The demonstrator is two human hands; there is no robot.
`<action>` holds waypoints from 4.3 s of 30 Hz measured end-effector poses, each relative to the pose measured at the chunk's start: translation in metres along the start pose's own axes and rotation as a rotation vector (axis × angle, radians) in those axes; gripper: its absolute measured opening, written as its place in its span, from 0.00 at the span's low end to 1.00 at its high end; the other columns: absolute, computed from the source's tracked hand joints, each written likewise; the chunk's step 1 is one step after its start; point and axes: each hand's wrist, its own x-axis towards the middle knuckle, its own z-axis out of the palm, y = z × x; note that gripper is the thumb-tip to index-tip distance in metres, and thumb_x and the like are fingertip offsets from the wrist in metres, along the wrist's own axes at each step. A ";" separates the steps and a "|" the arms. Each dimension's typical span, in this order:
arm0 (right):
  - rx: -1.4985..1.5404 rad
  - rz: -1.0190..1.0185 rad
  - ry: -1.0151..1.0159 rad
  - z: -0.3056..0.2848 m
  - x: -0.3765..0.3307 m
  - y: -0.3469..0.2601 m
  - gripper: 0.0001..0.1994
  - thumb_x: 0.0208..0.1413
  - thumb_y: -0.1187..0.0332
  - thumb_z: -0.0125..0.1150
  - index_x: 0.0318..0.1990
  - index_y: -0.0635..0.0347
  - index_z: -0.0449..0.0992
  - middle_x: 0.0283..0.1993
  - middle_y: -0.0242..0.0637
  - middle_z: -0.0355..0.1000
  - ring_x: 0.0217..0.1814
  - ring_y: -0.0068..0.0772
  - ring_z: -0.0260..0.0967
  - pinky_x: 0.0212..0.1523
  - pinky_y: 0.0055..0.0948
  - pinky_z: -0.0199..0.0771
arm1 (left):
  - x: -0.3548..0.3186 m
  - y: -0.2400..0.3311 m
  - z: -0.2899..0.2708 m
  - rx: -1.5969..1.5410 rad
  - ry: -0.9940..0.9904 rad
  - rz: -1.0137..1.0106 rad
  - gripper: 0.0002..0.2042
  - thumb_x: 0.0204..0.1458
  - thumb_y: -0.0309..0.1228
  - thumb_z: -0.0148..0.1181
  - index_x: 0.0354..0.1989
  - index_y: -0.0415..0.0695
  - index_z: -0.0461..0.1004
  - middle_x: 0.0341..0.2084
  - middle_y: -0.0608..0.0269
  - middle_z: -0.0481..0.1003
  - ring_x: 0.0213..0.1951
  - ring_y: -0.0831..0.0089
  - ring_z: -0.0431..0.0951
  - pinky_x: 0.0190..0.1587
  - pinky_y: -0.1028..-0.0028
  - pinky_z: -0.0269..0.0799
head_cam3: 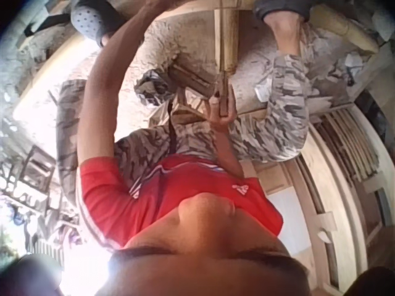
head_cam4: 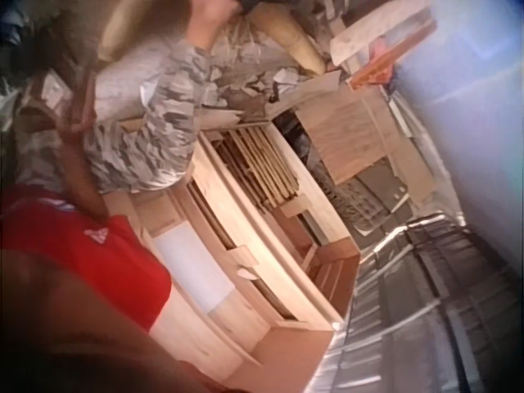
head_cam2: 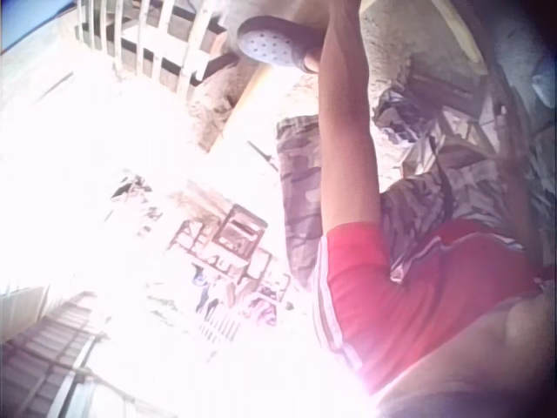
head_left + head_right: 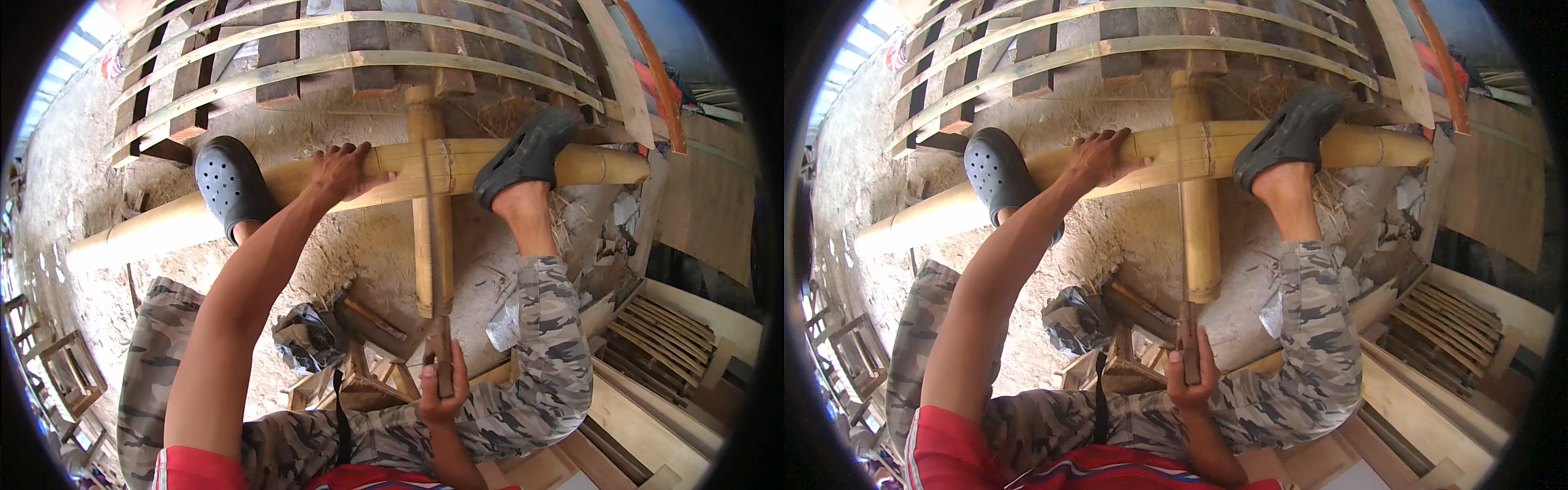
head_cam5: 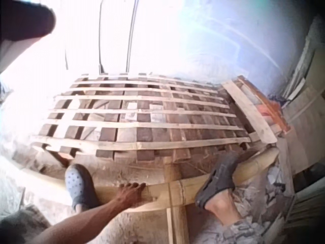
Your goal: The person sits on the floor and uses a knife to carve and smooth a bamboo pole held between their legs. They repeatedly scrape the surface of the pole with the blade, producing wood shavings.
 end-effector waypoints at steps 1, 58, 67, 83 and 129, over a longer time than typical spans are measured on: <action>0.004 -0.015 0.000 -0.007 -0.001 0.001 0.32 0.62 0.70 0.61 0.71 0.75 0.61 0.37 0.36 0.77 0.33 0.19 0.69 0.36 0.24 0.73 | 0.008 0.000 0.000 -0.015 0.003 -0.030 0.46 0.53 0.76 0.48 0.69 0.51 0.68 0.64 0.53 0.73 0.66 0.50 0.71 0.66 0.40 0.62; -0.225 0.143 -0.277 0.114 0.230 -0.066 0.29 0.60 0.68 0.58 0.71 0.55 0.68 0.45 0.63 0.78 0.38 0.56 0.79 0.42 0.46 0.76 | -0.038 -0.038 0.007 0.219 0.124 0.106 0.62 0.20 0.46 0.86 0.72 0.55 0.56 0.60 0.46 0.70 0.63 0.46 0.69 0.58 0.40 0.64; -0.085 0.068 -0.310 0.013 0.044 -0.124 0.30 0.62 0.75 0.58 0.73 0.62 0.64 0.60 0.58 0.76 0.58 0.44 0.79 0.55 0.36 0.77 | -0.053 -0.069 0.002 0.284 0.165 0.051 0.62 0.20 0.47 0.86 0.71 0.54 0.57 0.61 0.44 0.69 0.63 0.46 0.70 0.58 0.37 0.64; -0.060 -0.081 -0.281 0.050 0.097 -0.095 0.31 0.60 0.76 0.57 0.73 0.63 0.64 0.66 0.60 0.71 0.70 0.55 0.70 0.67 0.38 0.70 | -0.060 -0.067 0.012 0.309 0.198 0.033 0.61 0.23 0.47 0.85 0.73 0.53 0.56 0.61 0.47 0.67 0.64 0.49 0.67 0.61 0.37 0.61; -0.175 -0.023 -0.251 0.132 0.224 -0.050 0.32 0.58 0.69 0.59 0.72 0.58 0.65 0.56 0.62 0.76 0.56 0.55 0.78 0.54 0.38 0.76 | -0.039 -0.050 0.001 0.278 0.068 0.067 0.65 0.18 0.47 0.85 0.74 0.51 0.54 0.59 0.45 0.70 0.63 0.46 0.69 0.58 0.39 0.66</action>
